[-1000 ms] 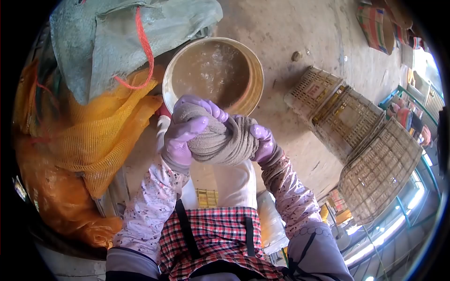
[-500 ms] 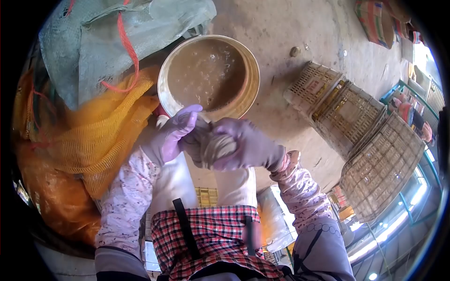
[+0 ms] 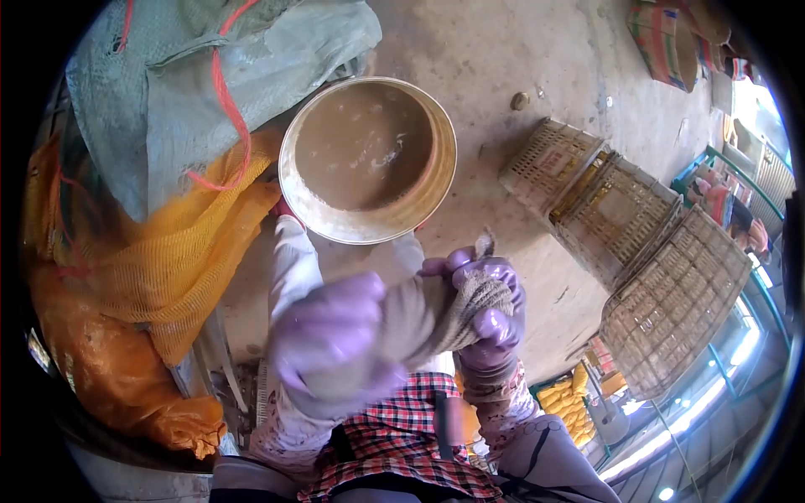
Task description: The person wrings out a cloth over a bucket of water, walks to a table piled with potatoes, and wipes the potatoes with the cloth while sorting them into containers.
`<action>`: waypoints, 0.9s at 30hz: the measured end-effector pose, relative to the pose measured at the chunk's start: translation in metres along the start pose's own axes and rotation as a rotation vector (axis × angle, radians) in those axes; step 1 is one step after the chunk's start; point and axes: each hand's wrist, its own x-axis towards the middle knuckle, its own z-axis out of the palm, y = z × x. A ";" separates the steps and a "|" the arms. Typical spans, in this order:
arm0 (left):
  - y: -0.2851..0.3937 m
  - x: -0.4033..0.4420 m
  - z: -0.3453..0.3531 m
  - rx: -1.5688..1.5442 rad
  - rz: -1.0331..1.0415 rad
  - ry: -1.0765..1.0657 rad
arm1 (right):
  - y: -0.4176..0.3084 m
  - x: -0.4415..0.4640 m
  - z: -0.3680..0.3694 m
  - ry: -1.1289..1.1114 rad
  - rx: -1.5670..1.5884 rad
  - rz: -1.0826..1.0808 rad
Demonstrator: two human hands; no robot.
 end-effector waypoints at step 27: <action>-0.088 0.003 0.020 0.981 0.516 -1.445 | 0.016 0.098 0.020 -0.697 -1.579 0.555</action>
